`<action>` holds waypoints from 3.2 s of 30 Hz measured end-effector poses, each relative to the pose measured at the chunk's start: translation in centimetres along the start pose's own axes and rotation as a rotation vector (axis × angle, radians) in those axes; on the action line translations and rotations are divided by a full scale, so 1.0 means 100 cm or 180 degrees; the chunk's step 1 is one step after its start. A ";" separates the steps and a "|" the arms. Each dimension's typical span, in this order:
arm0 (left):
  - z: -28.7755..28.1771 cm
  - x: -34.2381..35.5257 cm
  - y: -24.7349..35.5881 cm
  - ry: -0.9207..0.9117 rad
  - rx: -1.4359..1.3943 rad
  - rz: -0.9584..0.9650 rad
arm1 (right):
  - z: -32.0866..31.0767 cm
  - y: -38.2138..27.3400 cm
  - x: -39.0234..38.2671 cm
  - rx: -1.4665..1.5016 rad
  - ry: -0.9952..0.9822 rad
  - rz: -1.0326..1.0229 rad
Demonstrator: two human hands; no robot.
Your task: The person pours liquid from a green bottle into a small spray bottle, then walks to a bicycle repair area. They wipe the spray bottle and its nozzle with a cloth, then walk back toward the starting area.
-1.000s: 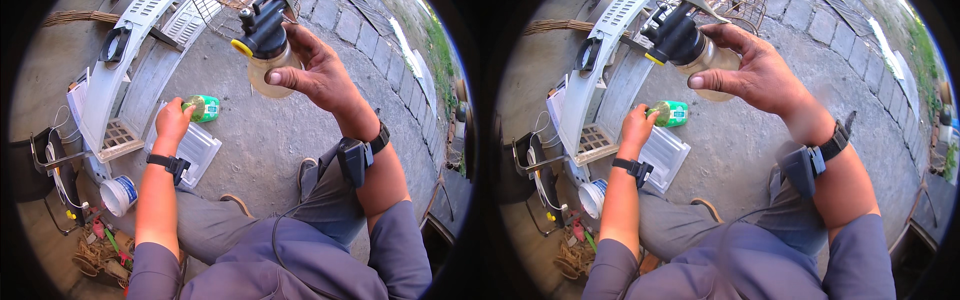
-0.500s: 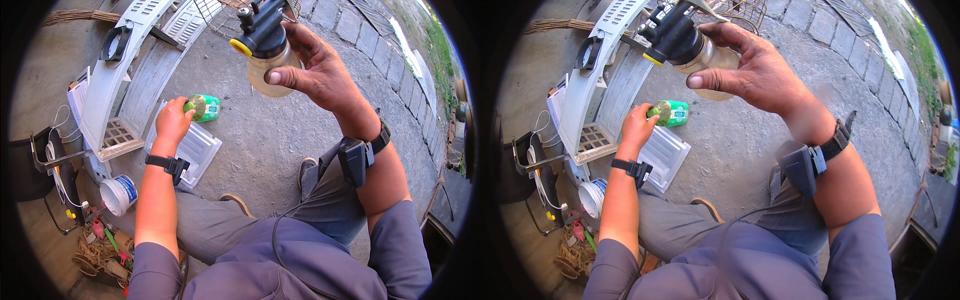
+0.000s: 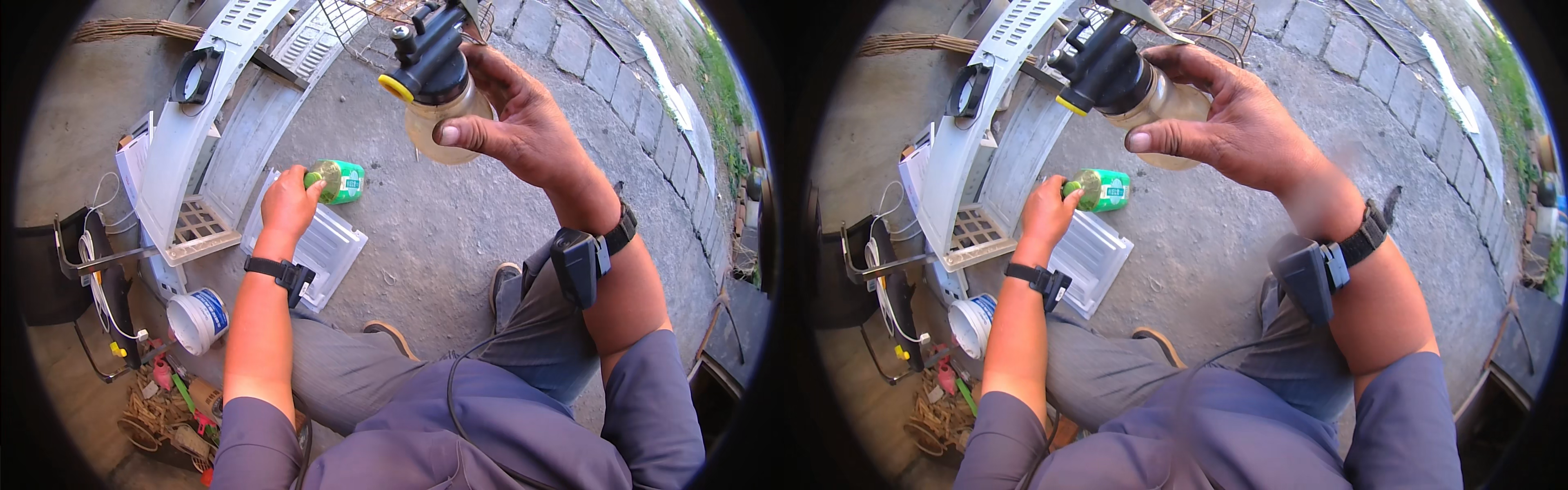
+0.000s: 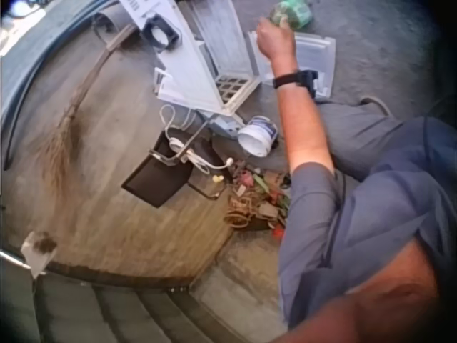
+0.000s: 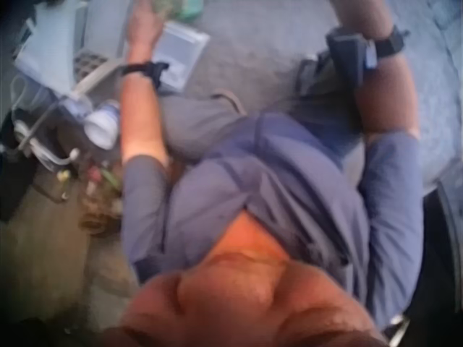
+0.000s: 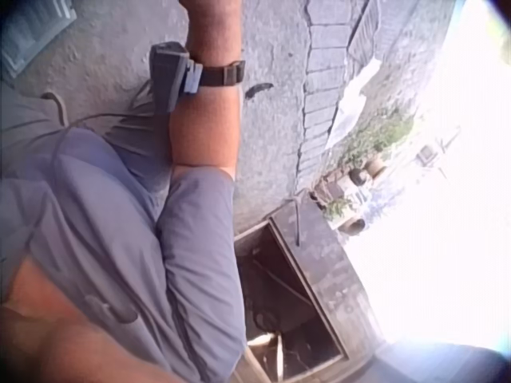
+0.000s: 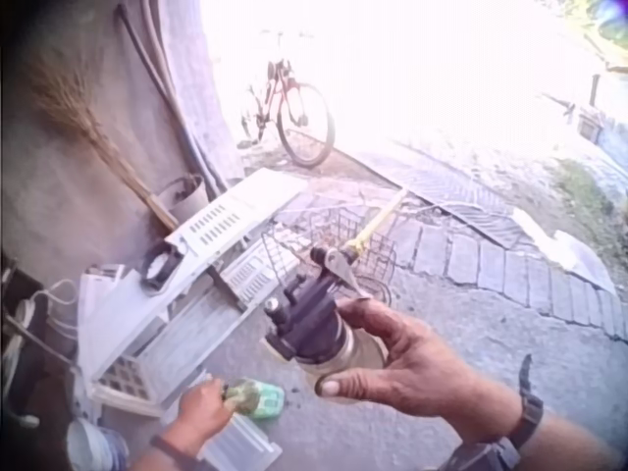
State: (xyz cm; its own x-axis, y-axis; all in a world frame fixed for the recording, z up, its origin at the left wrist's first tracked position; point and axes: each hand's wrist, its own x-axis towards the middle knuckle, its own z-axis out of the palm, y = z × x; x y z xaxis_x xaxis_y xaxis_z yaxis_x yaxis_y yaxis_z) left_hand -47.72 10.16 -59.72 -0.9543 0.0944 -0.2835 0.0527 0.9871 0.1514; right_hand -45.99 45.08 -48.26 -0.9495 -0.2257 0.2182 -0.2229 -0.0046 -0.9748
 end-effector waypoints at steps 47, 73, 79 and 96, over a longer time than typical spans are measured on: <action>0.011 -0.004 -0.002 0.0488 0.0082 0.0780 | -0.003 0.009 0.011 0.0216 -0.0062 0.0267; 0.009 -0.001 -0.007 0.0417 -0.0094 0.0818 | -0.004 0.013 0.021 -0.0402 -0.0110 0.0245; 0.004 -0.003 -0.004 0.0230 -0.0142 0.0589 | 0.002 0.013 0.020 -0.0274 -0.0025 -0.0107; -0.200 -0.142 0.105 -0.1179 -0.0017 0.0192 | -0.115 -0.243 -0.030 -0.0280 0.0413 0.0881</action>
State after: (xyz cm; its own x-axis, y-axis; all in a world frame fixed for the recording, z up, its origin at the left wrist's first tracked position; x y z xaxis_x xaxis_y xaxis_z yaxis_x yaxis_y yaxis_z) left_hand -39.49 16.61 -35.20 -0.7785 0.1939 -0.5970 0.1032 0.9777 0.1829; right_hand -40.28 57.08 -24.72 -0.9957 -0.0803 -0.0453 0.0351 0.1252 -0.9915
